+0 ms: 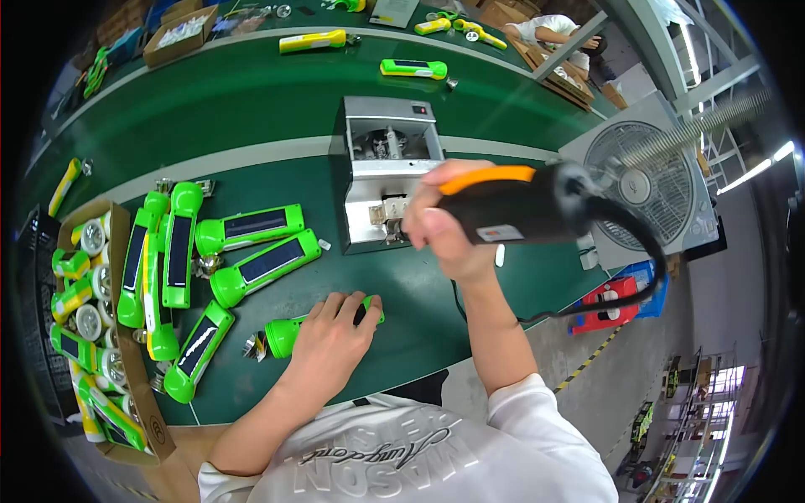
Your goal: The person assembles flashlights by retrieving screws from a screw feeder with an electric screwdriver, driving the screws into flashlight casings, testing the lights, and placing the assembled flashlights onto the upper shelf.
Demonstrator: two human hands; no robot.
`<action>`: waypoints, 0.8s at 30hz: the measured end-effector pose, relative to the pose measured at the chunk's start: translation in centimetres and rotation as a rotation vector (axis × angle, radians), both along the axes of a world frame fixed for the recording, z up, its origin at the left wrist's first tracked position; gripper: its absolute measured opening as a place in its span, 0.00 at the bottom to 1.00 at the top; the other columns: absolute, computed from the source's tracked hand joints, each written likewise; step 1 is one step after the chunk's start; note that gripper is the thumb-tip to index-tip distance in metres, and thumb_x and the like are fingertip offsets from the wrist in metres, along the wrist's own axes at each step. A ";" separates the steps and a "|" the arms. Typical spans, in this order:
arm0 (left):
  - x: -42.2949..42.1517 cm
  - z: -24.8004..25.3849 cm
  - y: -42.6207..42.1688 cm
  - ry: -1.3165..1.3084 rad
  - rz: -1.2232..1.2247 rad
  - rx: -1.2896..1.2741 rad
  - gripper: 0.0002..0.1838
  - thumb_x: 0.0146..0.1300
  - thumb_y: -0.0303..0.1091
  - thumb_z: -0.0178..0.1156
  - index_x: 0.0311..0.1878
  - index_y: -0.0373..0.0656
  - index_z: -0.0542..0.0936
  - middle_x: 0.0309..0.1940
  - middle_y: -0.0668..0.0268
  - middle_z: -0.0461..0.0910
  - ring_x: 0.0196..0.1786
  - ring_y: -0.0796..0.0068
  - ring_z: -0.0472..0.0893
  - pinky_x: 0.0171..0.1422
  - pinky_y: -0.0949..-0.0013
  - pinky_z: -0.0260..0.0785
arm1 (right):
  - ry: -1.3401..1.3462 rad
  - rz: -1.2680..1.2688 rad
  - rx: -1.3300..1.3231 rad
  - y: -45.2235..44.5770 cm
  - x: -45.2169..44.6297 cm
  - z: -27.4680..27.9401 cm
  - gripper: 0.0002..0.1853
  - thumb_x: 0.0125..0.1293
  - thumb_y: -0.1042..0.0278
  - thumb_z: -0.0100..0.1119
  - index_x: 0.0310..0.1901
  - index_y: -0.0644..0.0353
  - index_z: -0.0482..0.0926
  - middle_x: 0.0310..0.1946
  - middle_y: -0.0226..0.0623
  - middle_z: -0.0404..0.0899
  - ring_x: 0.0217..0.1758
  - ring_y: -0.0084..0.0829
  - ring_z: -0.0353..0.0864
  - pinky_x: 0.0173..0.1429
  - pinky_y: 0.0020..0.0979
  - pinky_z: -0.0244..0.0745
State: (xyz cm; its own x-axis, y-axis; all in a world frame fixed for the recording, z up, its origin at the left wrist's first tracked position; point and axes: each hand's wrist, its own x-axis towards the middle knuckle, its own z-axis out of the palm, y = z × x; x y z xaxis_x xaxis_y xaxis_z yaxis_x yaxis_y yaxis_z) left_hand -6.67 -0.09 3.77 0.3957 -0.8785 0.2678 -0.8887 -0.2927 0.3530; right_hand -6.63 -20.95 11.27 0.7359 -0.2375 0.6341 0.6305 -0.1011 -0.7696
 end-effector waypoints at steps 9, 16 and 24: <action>2.6 -0.7 -2.3 0.047 -0.057 -0.098 0.22 0.58 0.35 0.71 0.55 0.43 0.82 0.49 0.63 0.83 0.50 0.62 0.82 0.50 0.58 0.78 | 0.264 0.023 0.256 -3.1 4.1 2.5 0.11 0.66 0.68 0.63 0.41 0.69 0.78 0.16 0.34 0.73 0.14 0.24 0.71 0.21 0.29 0.67; 3.1 -0.3 -1.8 0.206 0.009 -0.048 0.31 0.56 0.35 0.74 0.63 0.46 0.75 0.43 0.64 0.84 0.44 0.59 0.84 0.47 0.57 0.77 | 0.240 0.217 0.275 -3.6 0.7 0.4 0.18 0.75 0.58 0.45 0.57 0.60 0.73 0.20 0.28 0.66 0.15 0.22 0.61 0.27 0.32 0.65; 3.3 -0.3 -2.3 0.332 0.044 -0.016 0.38 0.55 0.33 0.74 0.70 0.50 0.69 0.48 0.64 0.86 0.47 0.56 0.85 0.49 0.57 0.78 | 0.147 0.243 0.219 -2.1 -1.6 -2.2 0.22 0.74 0.57 0.46 0.63 0.61 0.66 0.20 0.30 0.67 0.15 0.24 0.63 0.27 0.33 0.67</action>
State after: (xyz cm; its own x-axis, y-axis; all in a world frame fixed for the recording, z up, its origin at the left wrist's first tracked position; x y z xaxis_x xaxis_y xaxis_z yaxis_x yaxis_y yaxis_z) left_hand -3.41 -2.39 3.43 0.5012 -0.8553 0.1311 -0.7110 -0.3207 0.6259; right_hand -8.18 -23.02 9.07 0.8669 -0.1633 0.4710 0.4972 0.2156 -0.8404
